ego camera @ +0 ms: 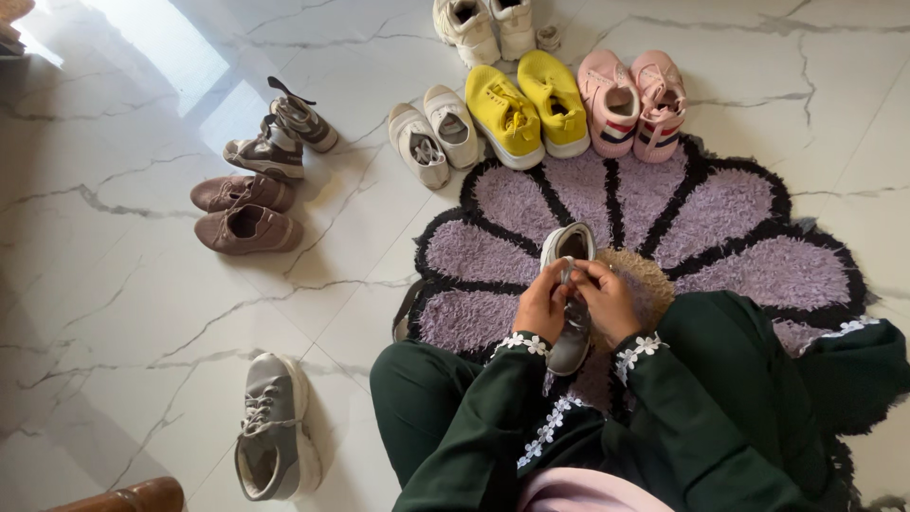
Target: The person sits on a rug and re-laces a pair of grey sneakers by threading the laces through the eyelets and tying them. They then pick up a pair of pink sneakers and begin threading the laces through the eyelets.
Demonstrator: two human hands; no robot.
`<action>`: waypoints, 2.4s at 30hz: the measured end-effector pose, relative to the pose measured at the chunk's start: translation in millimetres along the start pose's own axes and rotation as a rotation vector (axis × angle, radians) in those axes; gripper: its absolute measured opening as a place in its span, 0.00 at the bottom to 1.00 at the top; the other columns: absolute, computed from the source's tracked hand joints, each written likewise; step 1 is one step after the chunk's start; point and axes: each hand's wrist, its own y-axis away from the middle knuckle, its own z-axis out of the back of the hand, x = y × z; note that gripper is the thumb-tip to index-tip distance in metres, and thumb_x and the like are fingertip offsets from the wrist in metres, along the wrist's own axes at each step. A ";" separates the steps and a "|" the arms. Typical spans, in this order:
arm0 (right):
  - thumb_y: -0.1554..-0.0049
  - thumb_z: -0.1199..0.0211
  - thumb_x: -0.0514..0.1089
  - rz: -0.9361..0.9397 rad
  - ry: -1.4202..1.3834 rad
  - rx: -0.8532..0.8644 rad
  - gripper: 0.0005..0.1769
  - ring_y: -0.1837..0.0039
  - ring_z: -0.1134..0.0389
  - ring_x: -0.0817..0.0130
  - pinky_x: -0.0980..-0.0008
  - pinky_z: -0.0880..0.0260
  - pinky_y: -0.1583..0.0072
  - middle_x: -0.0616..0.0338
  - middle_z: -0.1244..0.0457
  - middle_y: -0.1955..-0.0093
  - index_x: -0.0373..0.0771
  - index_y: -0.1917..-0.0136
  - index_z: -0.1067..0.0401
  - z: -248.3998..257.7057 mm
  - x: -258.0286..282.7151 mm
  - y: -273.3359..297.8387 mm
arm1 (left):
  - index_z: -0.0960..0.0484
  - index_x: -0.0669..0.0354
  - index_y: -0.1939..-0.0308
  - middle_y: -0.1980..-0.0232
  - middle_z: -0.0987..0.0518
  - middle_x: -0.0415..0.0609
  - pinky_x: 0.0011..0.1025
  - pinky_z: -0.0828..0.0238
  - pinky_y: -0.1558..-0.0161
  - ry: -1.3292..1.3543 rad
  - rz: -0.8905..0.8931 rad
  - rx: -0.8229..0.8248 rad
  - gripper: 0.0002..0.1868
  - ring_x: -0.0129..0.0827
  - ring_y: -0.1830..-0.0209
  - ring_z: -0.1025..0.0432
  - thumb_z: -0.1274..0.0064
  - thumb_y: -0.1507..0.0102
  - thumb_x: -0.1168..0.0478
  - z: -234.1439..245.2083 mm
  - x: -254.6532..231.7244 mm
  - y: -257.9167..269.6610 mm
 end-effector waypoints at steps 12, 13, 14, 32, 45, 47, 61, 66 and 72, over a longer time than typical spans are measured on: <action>0.41 0.34 0.44 0.253 0.461 0.066 0.15 0.50 0.30 0.72 0.71 0.31 0.49 0.58 0.33 0.49 0.29 0.47 0.23 -6.4 40.1 23.7 | 0.31 0.63 0.37 0.53 0.19 0.63 0.43 0.26 0.54 -0.137 0.020 0.048 0.20 0.58 0.54 0.22 0.52 0.34 0.73 2.2 6.6 2.1; 0.40 0.35 0.44 0.254 0.460 0.063 0.14 0.50 0.29 0.73 0.72 0.30 0.49 0.59 0.32 0.49 0.30 0.47 0.22 -6.6 39.3 23.1 | 0.34 0.65 0.37 0.54 0.19 0.62 0.44 0.27 0.55 -0.151 0.064 0.068 0.21 0.58 0.55 0.23 0.51 0.34 0.71 0.6 10.6 1.6; 0.40 0.35 0.43 0.255 0.458 0.061 0.14 0.49 0.28 0.73 0.72 0.29 0.48 0.60 0.32 0.50 0.31 0.46 0.22 -6.0 37.0 22.5 | 0.32 0.65 0.42 0.51 0.20 0.64 0.44 0.26 0.57 -0.170 0.026 0.054 0.17 0.58 0.57 0.21 0.48 0.34 0.72 -0.8 14.8 1.2; 0.42 0.35 0.42 0.647 0.851 0.335 0.11 0.50 0.27 0.56 0.61 0.27 0.49 0.56 0.31 0.46 0.39 0.46 0.21 10.6 64.9 17.7 | 0.41 0.59 0.50 0.58 0.14 0.56 0.29 0.24 0.59 0.057 0.123 0.040 0.25 0.32 0.63 0.22 0.40 0.40 0.74 13.4 66.1 -18.9; 0.45 0.40 0.37 0.716 1.334 0.449 0.11 0.39 0.29 0.58 0.60 0.25 0.42 0.57 0.35 0.40 0.38 0.48 0.26 12.0 74.0 30.7 | 0.30 0.60 0.53 0.59 0.16 0.55 0.32 0.21 0.58 0.007 0.104 0.070 0.14 0.41 0.58 0.16 0.45 0.39 0.76 13.7 27.7 -18.7; 0.45 0.39 0.39 0.884 1.400 0.383 0.12 0.36 0.31 0.53 0.56 0.28 0.38 0.52 0.36 0.38 0.35 0.47 0.26 8.9 67.2 30.1 | 0.27 0.60 0.54 0.59 0.16 0.55 0.34 0.21 0.58 -0.063 0.072 0.017 0.13 0.44 0.58 0.16 0.46 0.39 0.76 12.2 18.5 -19.0; 0.49 0.37 0.37 1.103 1.377 0.233 0.22 0.32 0.35 0.51 0.54 0.33 0.33 0.48 0.37 0.34 0.29 0.41 0.26 19.4 56.6 25.3 | 0.24 0.64 0.32 0.43 0.20 0.51 0.27 0.24 0.50 0.559 0.447 0.267 0.21 0.29 0.49 0.24 0.52 0.31 0.71 -3.8 94.4 -23.5; 0.51 0.37 0.37 1.100 1.343 0.145 0.24 0.36 0.34 0.55 0.55 0.32 0.37 0.52 0.35 0.36 0.35 0.40 0.25 24.4 55.2 32.1 | 0.22 0.69 0.37 0.45 0.19 0.52 0.31 0.20 0.49 0.773 0.548 0.223 0.18 0.33 0.49 0.23 0.49 0.31 0.69 -6.9 121.9 -19.8; 0.50 0.37 0.36 1.086 1.259 0.126 0.23 0.38 0.33 0.56 0.56 0.32 0.38 0.53 0.35 0.37 0.35 0.40 0.25 21.2 55.9 35.6 | 0.22 0.67 0.39 0.48 0.19 0.52 0.30 0.21 0.49 0.603 0.548 0.286 0.18 0.32 0.51 0.22 0.46 0.33 0.68 -6.0 112.5 -21.3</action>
